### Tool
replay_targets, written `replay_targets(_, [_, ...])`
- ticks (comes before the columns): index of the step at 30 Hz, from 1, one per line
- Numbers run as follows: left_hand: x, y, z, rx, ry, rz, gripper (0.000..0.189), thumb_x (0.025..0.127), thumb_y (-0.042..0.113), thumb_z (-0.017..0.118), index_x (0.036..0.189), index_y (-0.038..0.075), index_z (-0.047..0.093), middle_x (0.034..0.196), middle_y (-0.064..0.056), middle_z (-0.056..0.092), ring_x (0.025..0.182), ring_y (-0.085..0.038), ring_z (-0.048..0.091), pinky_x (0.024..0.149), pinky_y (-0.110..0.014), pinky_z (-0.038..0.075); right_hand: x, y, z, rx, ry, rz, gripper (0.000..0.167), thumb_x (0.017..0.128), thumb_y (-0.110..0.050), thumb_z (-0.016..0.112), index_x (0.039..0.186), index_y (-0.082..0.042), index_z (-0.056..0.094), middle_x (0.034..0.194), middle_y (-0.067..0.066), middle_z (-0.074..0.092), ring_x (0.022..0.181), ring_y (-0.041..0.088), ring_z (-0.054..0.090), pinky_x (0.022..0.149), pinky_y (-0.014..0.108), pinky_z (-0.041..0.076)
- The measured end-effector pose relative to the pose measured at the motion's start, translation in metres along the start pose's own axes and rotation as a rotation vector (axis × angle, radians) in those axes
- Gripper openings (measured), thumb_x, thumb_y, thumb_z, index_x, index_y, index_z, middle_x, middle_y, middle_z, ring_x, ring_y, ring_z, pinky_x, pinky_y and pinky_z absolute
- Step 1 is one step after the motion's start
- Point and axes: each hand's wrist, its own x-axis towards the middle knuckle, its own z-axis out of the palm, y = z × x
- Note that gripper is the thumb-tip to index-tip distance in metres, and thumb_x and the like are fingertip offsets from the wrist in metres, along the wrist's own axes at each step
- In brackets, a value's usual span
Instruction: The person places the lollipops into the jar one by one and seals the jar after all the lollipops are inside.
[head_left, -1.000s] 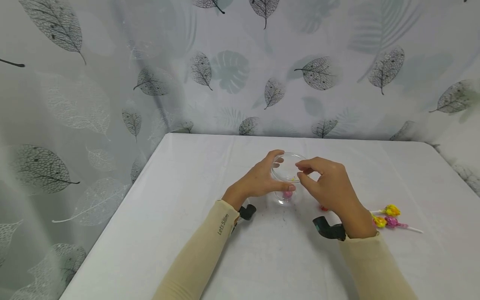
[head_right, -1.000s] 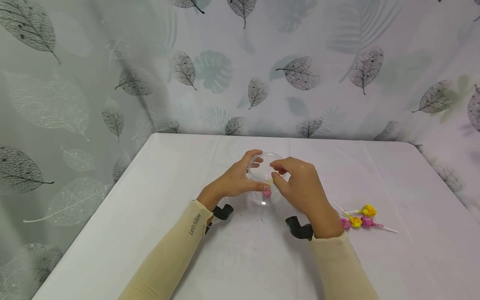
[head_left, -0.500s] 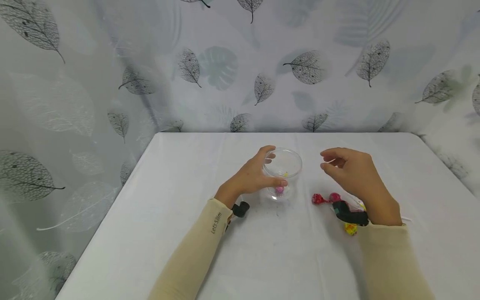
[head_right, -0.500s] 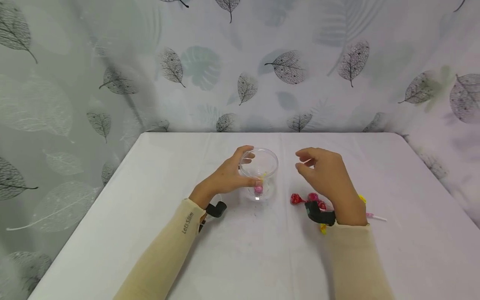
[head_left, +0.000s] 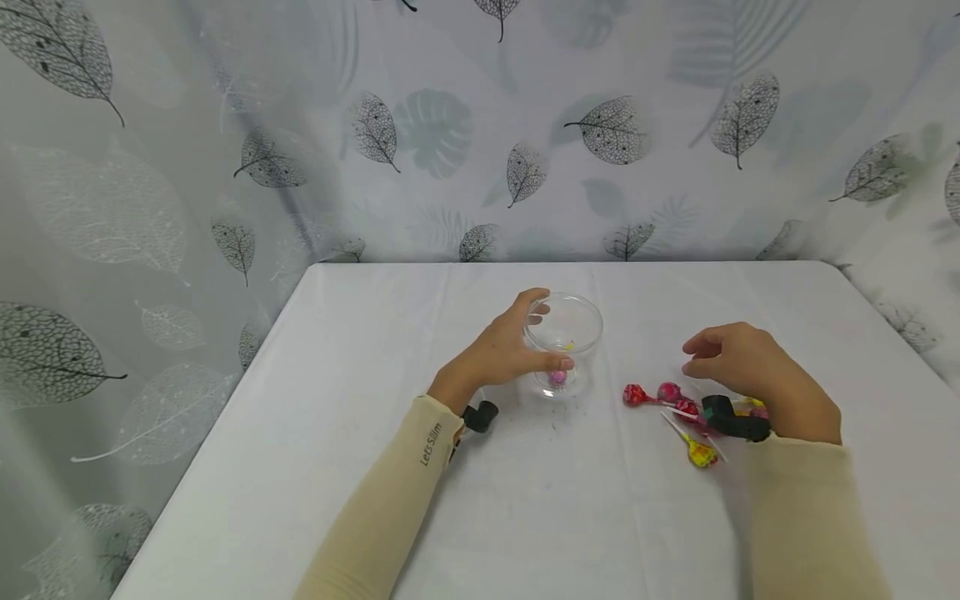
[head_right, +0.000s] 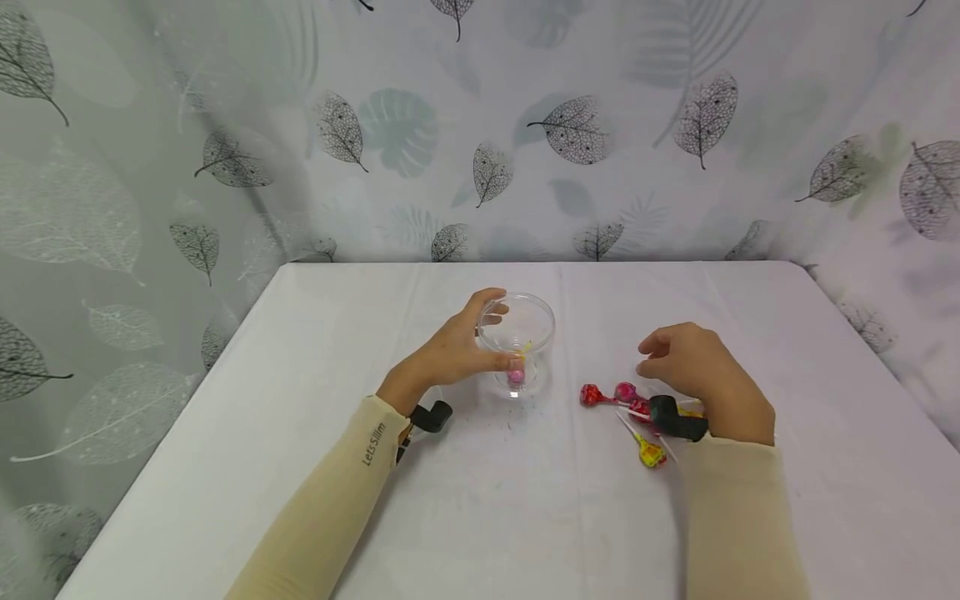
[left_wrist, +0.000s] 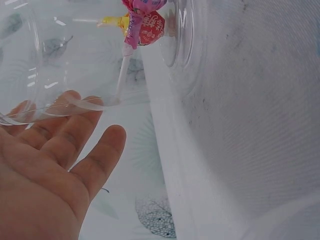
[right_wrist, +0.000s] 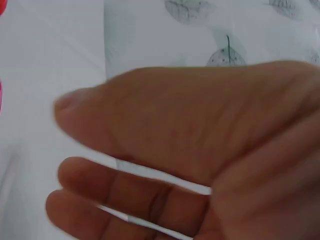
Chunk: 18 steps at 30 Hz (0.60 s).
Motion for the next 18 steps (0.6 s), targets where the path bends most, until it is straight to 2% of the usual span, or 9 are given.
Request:
replay_targets(5, [0.000, 0.000, 0.000, -0.001, 0.002, -0.003, 0.105, 0.080, 0.047, 0.090, 0.161, 0.030, 0.025, 0.158, 0.001, 0.046, 0.146, -0.020, 0.044, 0.114, -0.055, 0.040, 0.000, 0.012, 0.000, 0.022, -0.122, 0.083, 0.040, 0.092, -0.023, 0.075, 0.119, 0.006, 0.070, 0.114, 0.025, 0.070, 0.100, 0.041, 0.063, 0.081, 0.051, 0.055])
replay_targets(10, [0.000, 0.000, 0.000, -0.002, 0.000, -0.005, 0.106, 0.080, 0.047, 0.090, 0.162, 0.030, 0.024, 0.158, 0.000, 0.046, 0.147, -0.020, 0.044, 0.115, -0.055, 0.040, 0.002, 0.017, -0.001, 0.036, -0.181, 0.112, 0.027, 0.090, -0.016, 0.074, 0.107, 0.005, 0.074, 0.099, 0.018, 0.072, 0.088, 0.031, 0.061, 0.072, 0.039, 0.056])
replay_targets(14, [0.000, 0.001, 0.000, 0.001, 0.001, -0.009, 0.106, 0.080, 0.047, 0.090, 0.162, 0.030, 0.025, 0.158, 0.001, 0.047, 0.146, -0.020, 0.044, 0.115, -0.054, 0.040, 0.002, 0.018, 0.000, 0.018, -0.164, 0.101, 0.025, 0.091, -0.016, 0.072, 0.105, 0.004, 0.075, 0.093, 0.013, 0.072, 0.083, 0.028, 0.060, 0.068, 0.035, 0.052])
replay_targets(18, [0.001, 0.001, 0.000, 0.003, 0.003, -0.013, 0.107, 0.079, 0.046, 0.090, 0.162, 0.030, 0.025, 0.157, 0.002, 0.047, 0.146, -0.020, 0.045, 0.115, -0.053, 0.040, 0.002, 0.018, -0.001, -0.011, -0.097, 0.063, 0.026, 0.094, -0.019, 0.070, 0.107, 0.002, 0.075, 0.090, 0.010, 0.072, 0.083, 0.027, 0.062, 0.067, 0.034, 0.049])
